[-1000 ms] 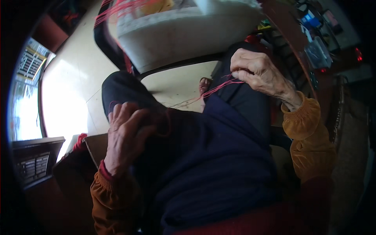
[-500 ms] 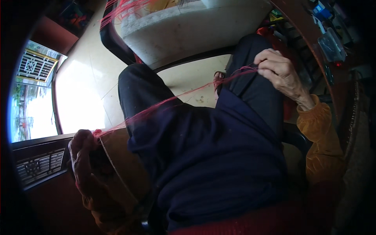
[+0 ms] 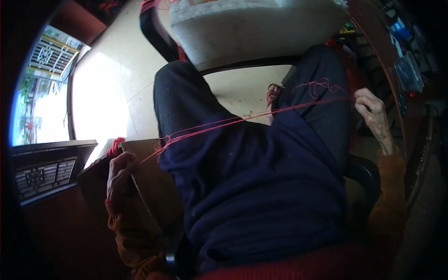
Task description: Thread pink string through a foam block component for assembly.
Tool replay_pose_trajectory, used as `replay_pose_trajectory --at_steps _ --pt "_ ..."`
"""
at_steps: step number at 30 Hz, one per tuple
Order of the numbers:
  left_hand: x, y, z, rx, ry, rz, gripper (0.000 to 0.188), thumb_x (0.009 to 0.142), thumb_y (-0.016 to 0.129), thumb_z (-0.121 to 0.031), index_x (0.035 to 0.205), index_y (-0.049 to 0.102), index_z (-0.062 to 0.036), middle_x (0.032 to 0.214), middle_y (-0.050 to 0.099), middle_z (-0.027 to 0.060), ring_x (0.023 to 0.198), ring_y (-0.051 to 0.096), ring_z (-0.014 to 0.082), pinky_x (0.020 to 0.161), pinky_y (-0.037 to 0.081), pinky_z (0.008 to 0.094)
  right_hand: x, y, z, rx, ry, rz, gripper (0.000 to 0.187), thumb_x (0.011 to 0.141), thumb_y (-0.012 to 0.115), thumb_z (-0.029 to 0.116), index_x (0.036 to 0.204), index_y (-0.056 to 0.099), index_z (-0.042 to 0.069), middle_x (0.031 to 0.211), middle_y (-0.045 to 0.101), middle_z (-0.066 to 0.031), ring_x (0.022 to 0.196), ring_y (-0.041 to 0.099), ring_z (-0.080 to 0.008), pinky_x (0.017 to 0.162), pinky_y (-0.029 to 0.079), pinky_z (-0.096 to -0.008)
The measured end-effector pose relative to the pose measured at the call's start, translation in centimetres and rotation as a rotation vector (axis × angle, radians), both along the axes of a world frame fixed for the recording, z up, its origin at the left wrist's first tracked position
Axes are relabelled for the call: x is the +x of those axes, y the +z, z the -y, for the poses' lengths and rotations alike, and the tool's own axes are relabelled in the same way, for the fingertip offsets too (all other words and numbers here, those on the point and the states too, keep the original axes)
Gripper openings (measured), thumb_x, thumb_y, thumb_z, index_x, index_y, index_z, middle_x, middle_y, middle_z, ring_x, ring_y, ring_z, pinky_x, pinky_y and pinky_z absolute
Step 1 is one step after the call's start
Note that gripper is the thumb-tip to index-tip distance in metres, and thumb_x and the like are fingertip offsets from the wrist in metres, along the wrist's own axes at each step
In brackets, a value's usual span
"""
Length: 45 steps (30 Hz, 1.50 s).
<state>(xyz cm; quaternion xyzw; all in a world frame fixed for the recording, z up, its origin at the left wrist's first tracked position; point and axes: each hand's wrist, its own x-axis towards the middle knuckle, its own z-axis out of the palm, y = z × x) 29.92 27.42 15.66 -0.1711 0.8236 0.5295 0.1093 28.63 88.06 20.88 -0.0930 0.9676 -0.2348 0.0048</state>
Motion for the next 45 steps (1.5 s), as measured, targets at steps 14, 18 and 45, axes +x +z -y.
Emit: replay_pose_trajectory --at_steps 14,18,45 --pt "-2.0 2.8 -2.5 -0.635 -0.321 -0.383 0.011 0.075 0.057 -0.001 0.086 0.060 0.0009 0.079 0.057 0.0105 0.069 0.057 0.0193 0.059 0.044 0.0301 -6.4 2.8 8.0 0.117 0.237 -0.383 0.006 0.079 0.050 -0.005 0.084 0.054 -0.005 0.078 0.051 -0.0123 0.069 0.055 -0.0224 0.062 0.044 -0.0301" --pt "-0.8 4.8 -8.9 -0.290 -0.381 -0.651 0.016 0.070 0.064 0.004 0.086 0.061 0.0002 0.083 0.055 0.0100 0.072 0.058 0.0218 0.058 0.047 0.0299 -8.4 2.9 16.9 -0.086 0.584 -0.245 0.003 0.077 0.054 -0.005 0.079 0.056 -0.005 0.075 0.052 -0.0102 0.067 0.054 -0.0196 0.061 0.043 -0.0285" --pt "-3.4 7.0 -11.5 -0.098 -0.390 -0.813 0.026 0.075 0.064 0.004 0.100 0.062 -0.0044 0.088 0.058 0.0078 0.073 0.060 0.0228 0.055 0.047 0.0288 -10.2 4.7 25.1 -0.660 0.536 0.461 0.012 0.080 0.063 0.010 0.077 0.064 -0.002 0.067 0.059 -0.0021 0.063 0.055 -0.0079 0.059 0.045 -0.0214"
